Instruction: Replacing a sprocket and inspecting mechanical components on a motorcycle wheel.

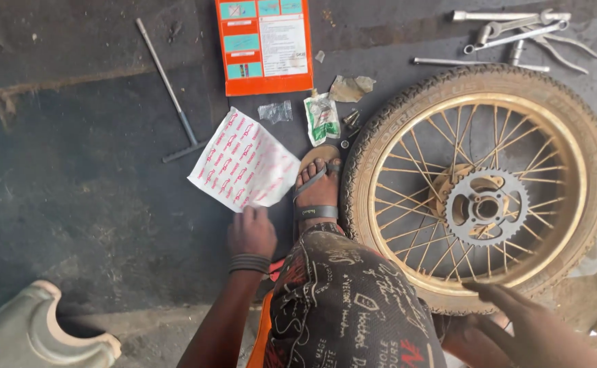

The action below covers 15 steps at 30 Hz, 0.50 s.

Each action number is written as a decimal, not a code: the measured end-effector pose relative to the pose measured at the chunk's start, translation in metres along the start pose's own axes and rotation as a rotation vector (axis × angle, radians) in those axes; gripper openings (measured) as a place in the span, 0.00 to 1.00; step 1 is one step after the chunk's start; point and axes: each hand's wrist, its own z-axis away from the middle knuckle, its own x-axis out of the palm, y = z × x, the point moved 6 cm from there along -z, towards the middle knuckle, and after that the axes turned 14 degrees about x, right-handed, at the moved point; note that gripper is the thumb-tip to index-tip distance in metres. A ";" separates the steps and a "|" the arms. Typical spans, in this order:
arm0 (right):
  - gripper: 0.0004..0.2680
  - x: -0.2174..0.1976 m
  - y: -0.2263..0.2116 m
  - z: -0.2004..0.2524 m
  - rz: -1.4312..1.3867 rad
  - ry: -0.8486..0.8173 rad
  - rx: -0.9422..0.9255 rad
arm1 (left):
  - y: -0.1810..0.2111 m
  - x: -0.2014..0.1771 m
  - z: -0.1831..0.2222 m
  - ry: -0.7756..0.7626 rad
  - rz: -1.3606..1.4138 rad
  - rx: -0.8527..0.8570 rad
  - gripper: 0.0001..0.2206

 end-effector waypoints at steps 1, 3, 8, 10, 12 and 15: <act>0.27 0.007 0.006 -0.003 0.007 -0.006 -0.003 | 0.006 -0.012 -0.002 -0.005 0.001 -0.009 0.11; 0.26 0.025 0.015 -0.007 0.007 -0.032 -0.027 | 0.028 -0.006 -0.012 -0.508 0.130 0.169 0.14; 0.28 0.048 0.026 -0.023 0.075 -0.066 -0.003 | 0.041 -0.021 -0.125 -0.604 0.284 0.172 0.14; 0.28 0.056 0.029 -0.024 0.046 -0.124 0.056 | 0.035 -0.042 -0.181 -0.291 0.216 0.081 0.15; 0.25 0.064 0.035 -0.030 -0.015 -0.109 0.046 | 0.054 -0.083 -0.221 0.417 -0.433 0.408 0.28; 0.25 0.077 0.039 -0.041 0.012 -0.146 0.053 | 0.036 -0.059 -0.251 0.445 -0.526 0.595 0.19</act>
